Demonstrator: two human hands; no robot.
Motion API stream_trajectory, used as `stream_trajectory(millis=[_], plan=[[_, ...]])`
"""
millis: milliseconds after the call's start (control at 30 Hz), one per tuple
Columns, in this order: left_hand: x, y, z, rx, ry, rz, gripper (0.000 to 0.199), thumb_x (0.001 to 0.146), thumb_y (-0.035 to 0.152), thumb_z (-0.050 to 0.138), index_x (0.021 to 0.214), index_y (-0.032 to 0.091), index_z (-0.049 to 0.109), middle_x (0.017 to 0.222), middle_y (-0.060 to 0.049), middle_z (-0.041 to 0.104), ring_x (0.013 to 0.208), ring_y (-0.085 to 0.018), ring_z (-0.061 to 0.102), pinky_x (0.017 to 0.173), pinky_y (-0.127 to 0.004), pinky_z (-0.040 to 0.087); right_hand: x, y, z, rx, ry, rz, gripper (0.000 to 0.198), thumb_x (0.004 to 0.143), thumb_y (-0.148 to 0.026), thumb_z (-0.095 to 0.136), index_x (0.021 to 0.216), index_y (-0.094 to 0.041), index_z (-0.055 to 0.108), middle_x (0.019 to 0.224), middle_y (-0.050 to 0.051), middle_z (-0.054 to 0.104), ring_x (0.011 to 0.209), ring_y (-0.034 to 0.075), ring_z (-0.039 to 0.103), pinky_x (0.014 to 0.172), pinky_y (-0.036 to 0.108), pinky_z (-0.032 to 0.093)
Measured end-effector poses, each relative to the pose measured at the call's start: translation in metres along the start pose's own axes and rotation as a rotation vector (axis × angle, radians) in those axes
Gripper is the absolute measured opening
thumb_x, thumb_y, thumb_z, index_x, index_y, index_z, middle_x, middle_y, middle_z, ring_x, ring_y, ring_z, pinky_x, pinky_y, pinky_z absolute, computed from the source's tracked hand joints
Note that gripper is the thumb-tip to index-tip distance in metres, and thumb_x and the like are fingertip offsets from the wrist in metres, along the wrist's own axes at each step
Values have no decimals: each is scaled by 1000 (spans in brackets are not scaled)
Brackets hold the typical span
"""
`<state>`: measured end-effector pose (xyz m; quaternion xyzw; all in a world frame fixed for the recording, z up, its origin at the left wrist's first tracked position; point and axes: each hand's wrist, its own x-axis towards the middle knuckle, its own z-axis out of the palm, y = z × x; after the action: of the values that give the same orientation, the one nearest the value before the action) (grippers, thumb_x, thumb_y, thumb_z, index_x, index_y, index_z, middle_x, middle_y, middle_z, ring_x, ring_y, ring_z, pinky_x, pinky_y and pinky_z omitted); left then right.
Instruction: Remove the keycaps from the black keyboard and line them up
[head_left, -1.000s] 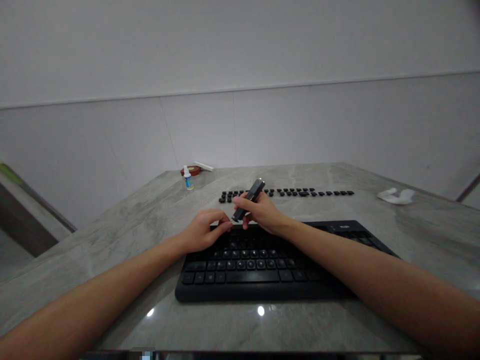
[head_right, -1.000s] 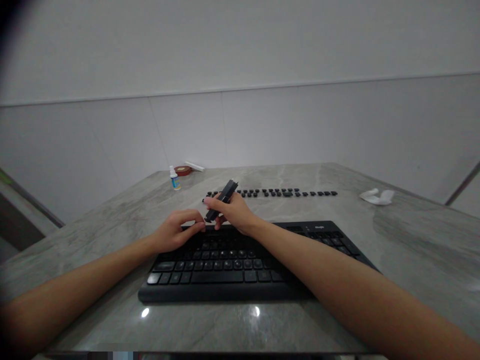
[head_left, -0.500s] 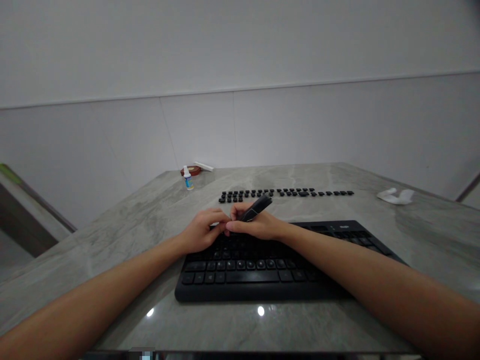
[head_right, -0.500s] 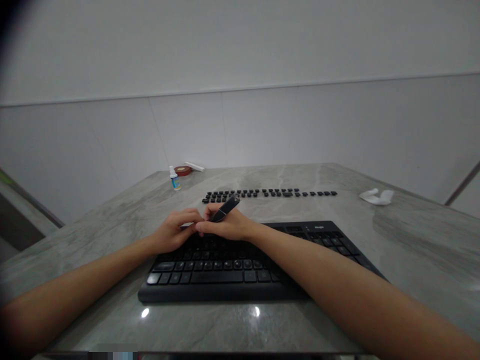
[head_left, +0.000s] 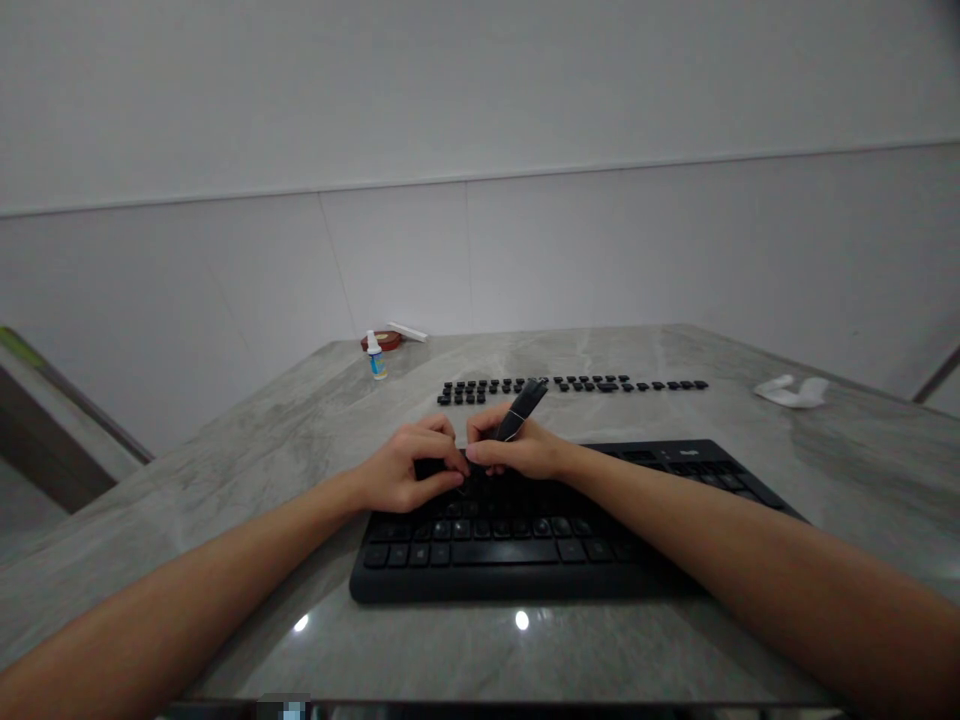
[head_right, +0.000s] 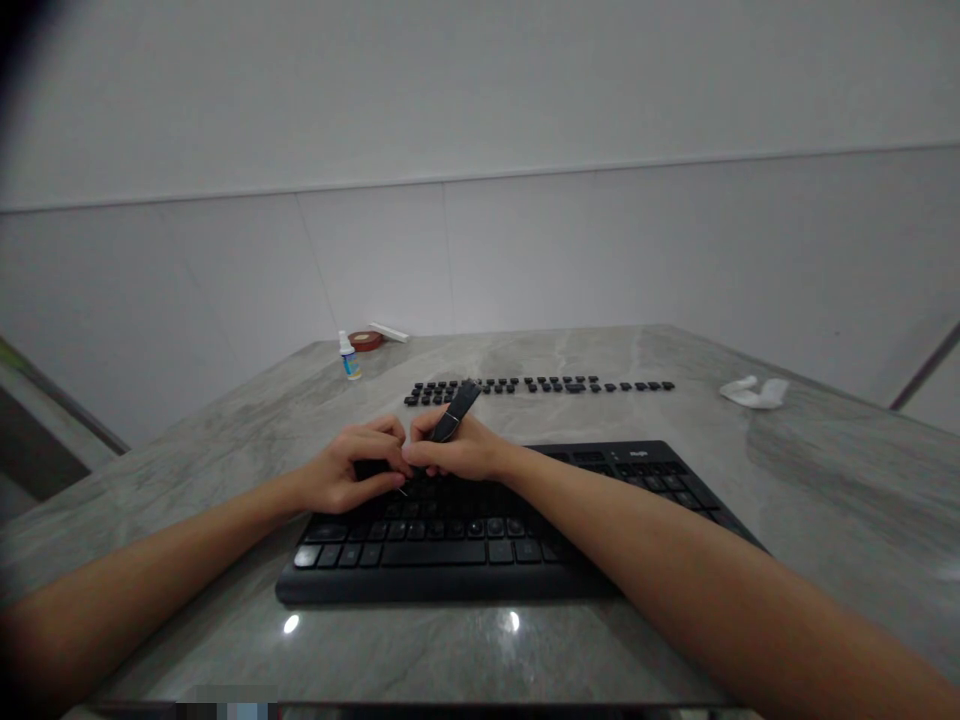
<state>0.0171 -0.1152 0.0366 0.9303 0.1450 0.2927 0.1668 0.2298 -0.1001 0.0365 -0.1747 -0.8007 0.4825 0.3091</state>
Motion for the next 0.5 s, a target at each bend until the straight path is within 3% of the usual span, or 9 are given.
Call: stream_trajectory(millis=[233,367,500], plan=[[1,2,0,-30,-72,-25,10,86,18,60,79,14,65,78,-7,65,82,-18,54,80,-33,45,-1,-5,-2,-181,-110,-157,27,83,-34,60,67,-12,57,56,-3,48,52,7,41,49,20,32],[3,5,-1,-43,-96,-20,12,88,19,58,78,15,64,83,-7,66,81,-18,55,81,-34,45,-2,-9,-1,-292,-182,-182,33,85,-37,57,63,-13,54,53,-4,41,51,7,35,47,20,27],[4,6,-1,-43,-72,-16,15,90,20,57,78,15,64,82,-7,66,81,-17,55,81,-33,45,-2,-8,1,-430,-163,-186,33,84,-39,55,62,-14,52,52,-4,40,49,7,35,46,20,26]])
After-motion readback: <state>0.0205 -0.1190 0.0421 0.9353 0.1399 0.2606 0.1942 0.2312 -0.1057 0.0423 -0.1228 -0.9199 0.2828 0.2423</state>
